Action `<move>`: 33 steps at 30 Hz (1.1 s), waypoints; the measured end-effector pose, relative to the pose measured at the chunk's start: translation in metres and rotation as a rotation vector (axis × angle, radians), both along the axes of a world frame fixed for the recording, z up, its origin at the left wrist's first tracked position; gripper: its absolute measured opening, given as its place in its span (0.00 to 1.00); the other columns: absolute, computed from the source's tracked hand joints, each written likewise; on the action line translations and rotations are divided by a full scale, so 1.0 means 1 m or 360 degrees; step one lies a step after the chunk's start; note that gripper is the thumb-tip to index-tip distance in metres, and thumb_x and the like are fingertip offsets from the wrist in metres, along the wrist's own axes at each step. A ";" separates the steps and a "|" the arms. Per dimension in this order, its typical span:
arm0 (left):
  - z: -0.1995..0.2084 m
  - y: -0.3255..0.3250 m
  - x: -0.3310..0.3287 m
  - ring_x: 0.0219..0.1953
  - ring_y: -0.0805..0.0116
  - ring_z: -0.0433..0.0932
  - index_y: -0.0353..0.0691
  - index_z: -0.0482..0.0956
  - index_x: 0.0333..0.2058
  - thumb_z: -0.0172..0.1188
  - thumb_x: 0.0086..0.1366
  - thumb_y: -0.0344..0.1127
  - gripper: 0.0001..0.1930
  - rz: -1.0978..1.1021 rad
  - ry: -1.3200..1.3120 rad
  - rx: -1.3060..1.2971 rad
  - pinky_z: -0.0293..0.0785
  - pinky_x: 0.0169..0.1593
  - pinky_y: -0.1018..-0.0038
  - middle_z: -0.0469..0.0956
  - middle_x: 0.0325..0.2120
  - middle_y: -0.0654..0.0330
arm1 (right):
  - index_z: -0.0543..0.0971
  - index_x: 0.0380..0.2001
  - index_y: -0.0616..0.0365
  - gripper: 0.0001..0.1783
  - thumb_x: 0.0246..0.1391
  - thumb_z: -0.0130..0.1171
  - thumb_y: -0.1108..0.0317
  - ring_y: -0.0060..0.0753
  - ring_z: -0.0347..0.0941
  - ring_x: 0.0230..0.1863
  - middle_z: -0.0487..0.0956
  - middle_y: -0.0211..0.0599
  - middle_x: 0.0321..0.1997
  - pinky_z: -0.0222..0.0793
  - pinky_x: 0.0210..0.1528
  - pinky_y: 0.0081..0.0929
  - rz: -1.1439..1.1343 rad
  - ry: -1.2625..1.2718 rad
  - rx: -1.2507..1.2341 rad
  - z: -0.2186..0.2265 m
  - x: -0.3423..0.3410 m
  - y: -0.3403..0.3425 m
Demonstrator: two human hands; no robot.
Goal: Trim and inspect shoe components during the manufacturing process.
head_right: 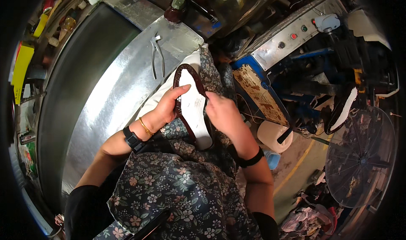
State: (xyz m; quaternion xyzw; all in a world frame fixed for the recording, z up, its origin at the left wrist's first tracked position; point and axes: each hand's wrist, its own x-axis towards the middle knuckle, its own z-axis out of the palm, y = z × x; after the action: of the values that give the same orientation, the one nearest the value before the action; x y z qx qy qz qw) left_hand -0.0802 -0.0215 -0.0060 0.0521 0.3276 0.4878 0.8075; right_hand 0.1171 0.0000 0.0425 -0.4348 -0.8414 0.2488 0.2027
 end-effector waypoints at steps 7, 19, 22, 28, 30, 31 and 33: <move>0.003 -0.002 -0.003 0.42 0.65 0.80 0.37 0.75 0.50 0.56 0.66 0.49 0.22 -0.0061 -0.0161 -0.0026 0.76 0.50 0.69 0.81 0.41 0.57 | 0.63 0.62 0.66 0.35 0.69 0.28 0.45 0.40 0.69 0.57 0.73 0.43 0.58 0.62 0.60 0.32 -0.0549 0.1082 -0.1354 -0.078 -0.029 0.000; 0.010 0.002 0.011 0.39 0.71 0.78 0.36 0.75 0.47 0.58 0.66 0.43 0.18 0.0103 0.0304 -0.0081 0.74 0.45 0.73 0.80 0.39 0.59 | 0.75 0.44 0.65 0.18 0.64 0.44 0.61 0.62 0.76 0.38 0.79 0.57 0.39 0.73 0.41 0.47 -0.0609 -0.0432 -0.0369 -0.016 -0.050 0.005; 0.014 0.006 0.017 0.39 0.70 0.78 0.35 0.76 0.47 0.58 0.66 0.43 0.18 0.0028 0.0293 -0.0051 0.74 0.46 0.73 0.80 0.39 0.59 | 0.74 0.45 0.64 0.17 0.64 0.46 0.60 0.60 0.76 0.37 0.80 0.56 0.36 0.73 0.39 0.47 -0.0767 0.0381 -0.0641 -0.058 -0.035 0.002; 0.005 0.004 0.009 0.40 0.69 0.78 0.34 0.74 0.49 0.56 0.67 0.43 0.19 0.0130 0.0298 -0.0006 0.74 0.46 0.72 0.80 0.40 0.57 | 0.73 0.47 0.65 0.24 0.66 0.40 0.53 0.64 0.74 0.40 0.79 0.58 0.39 0.69 0.45 0.51 -0.0692 0.0034 -0.0221 -0.041 -0.051 0.000; 0.003 0.010 0.010 0.39 0.68 0.79 0.34 0.75 0.47 0.55 0.68 0.44 0.19 0.0135 0.0353 0.0018 0.75 0.46 0.71 0.80 0.39 0.58 | 0.72 0.49 0.65 0.27 0.67 0.38 0.51 0.64 0.73 0.43 0.78 0.61 0.41 0.69 0.48 0.49 -0.0702 0.0086 -0.0376 -0.039 -0.049 0.009; 0.001 0.013 0.008 0.40 0.67 0.79 0.35 0.76 0.47 0.54 0.68 0.45 0.19 0.0104 0.0153 -0.0060 0.75 0.47 0.70 0.81 0.39 0.58 | 0.71 0.51 0.65 0.28 0.67 0.38 0.50 0.57 0.74 0.48 0.77 0.62 0.43 0.68 0.50 0.43 -0.0706 0.0371 -0.0408 -0.056 -0.046 0.015; 0.001 0.016 -0.004 0.43 0.62 0.80 0.38 0.76 0.49 0.53 0.68 0.50 0.21 0.0068 -0.0230 -0.0203 0.75 0.51 0.65 0.81 0.42 0.56 | 0.71 0.52 0.65 0.29 0.67 0.38 0.49 0.50 0.74 0.50 0.76 0.60 0.47 0.67 0.52 0.40 -0.0684 0.0453 -0.0916 -0.052 -0.024 0.021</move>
State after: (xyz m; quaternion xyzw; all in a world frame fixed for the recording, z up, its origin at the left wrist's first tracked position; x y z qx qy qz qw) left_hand -0.0841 -0.0056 -0.0048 -0.0415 0.2999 0.4855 0.8202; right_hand 0.0930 0.0213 -0.0098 -0.6014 -0.5902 0.4846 0.2347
